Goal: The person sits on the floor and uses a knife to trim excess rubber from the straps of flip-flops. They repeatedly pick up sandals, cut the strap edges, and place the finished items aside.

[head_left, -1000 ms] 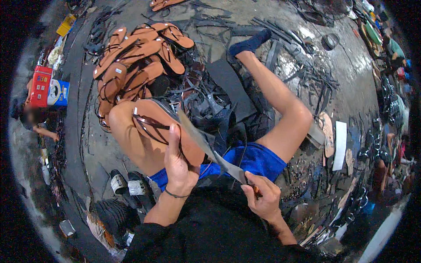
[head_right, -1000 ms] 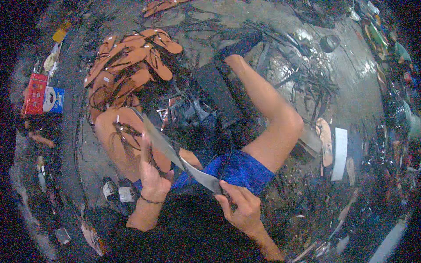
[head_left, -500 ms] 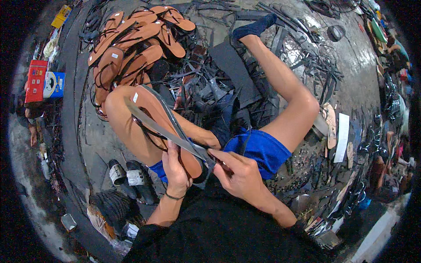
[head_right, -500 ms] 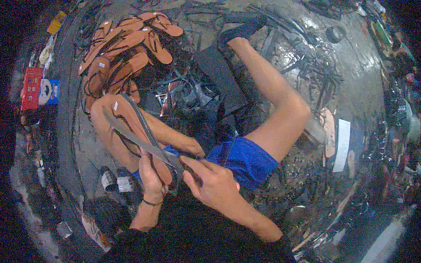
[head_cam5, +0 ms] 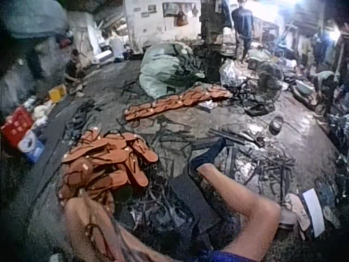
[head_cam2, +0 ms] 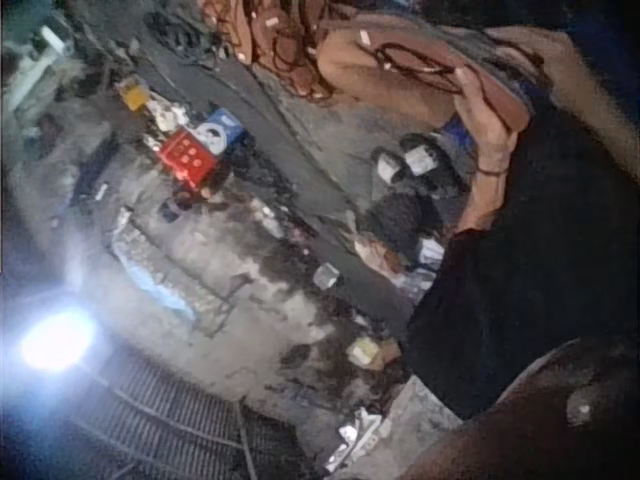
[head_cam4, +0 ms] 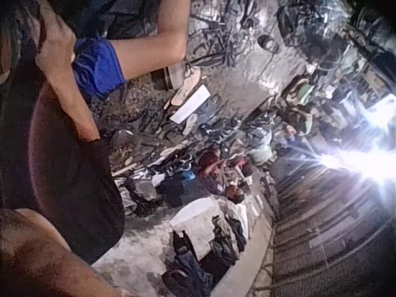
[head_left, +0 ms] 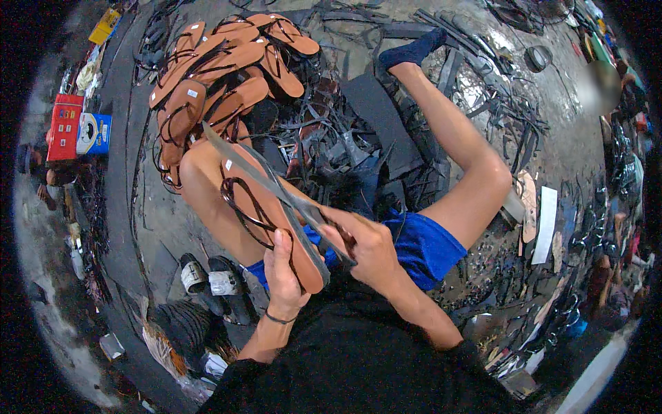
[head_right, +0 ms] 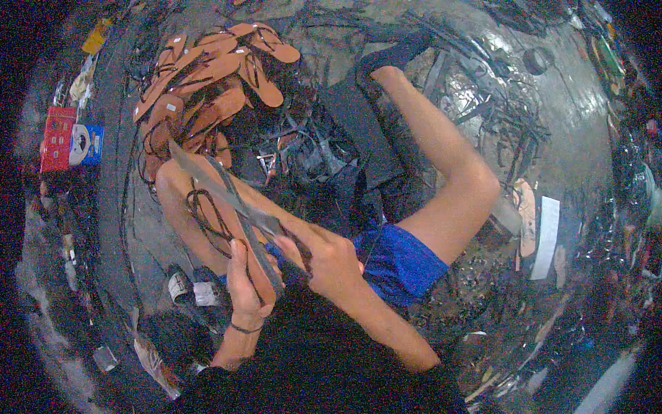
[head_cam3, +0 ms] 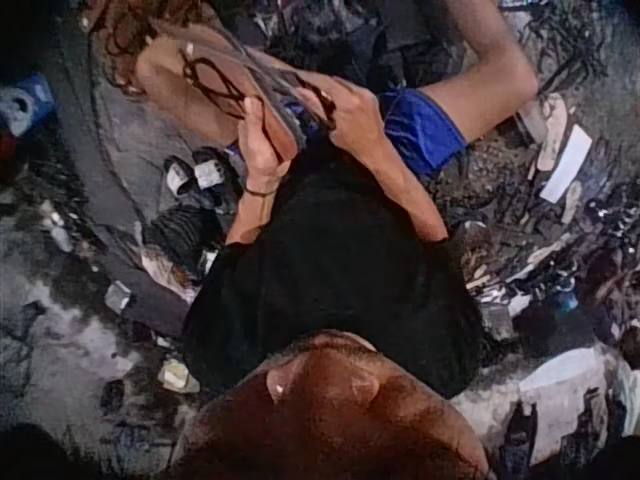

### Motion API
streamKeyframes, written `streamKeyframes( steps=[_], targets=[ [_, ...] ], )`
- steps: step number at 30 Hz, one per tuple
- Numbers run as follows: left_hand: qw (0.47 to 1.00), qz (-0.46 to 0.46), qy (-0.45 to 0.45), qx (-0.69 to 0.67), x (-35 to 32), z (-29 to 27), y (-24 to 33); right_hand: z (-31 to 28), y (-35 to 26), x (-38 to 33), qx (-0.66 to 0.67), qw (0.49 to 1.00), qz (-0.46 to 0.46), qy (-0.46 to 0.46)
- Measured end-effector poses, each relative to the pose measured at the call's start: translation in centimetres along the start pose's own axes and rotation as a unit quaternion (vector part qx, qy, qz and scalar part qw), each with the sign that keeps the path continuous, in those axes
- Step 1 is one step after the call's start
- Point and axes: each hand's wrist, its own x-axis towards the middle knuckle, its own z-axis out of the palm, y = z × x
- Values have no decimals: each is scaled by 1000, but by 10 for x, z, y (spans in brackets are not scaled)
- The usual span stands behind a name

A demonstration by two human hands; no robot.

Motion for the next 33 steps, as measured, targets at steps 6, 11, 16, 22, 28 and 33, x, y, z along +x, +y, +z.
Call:
streamKeyframes(
  steps=[6,11,16,22,28,33],
  targets=[
    [999,-25,17,13,7,-15,-6,12,3,63,62,996,13,-58],
    [998,-56,17,18,-5,-5,-1,41,30,98,-38,997,73,-5],
    [985,105,-63,-119,27,23,55,-20,41,86,231,958,162,57],
    [979,117,-100,-136,127,45,50,-199,77,-42,390,801,169,422],
    [985,-5,-173,14,132,92,-44,-207,250,-111,291,715,347,533],
    [979,-39,-170,105,141,113,-67,-180,262,-77,64,785,384,483]
  ],
)
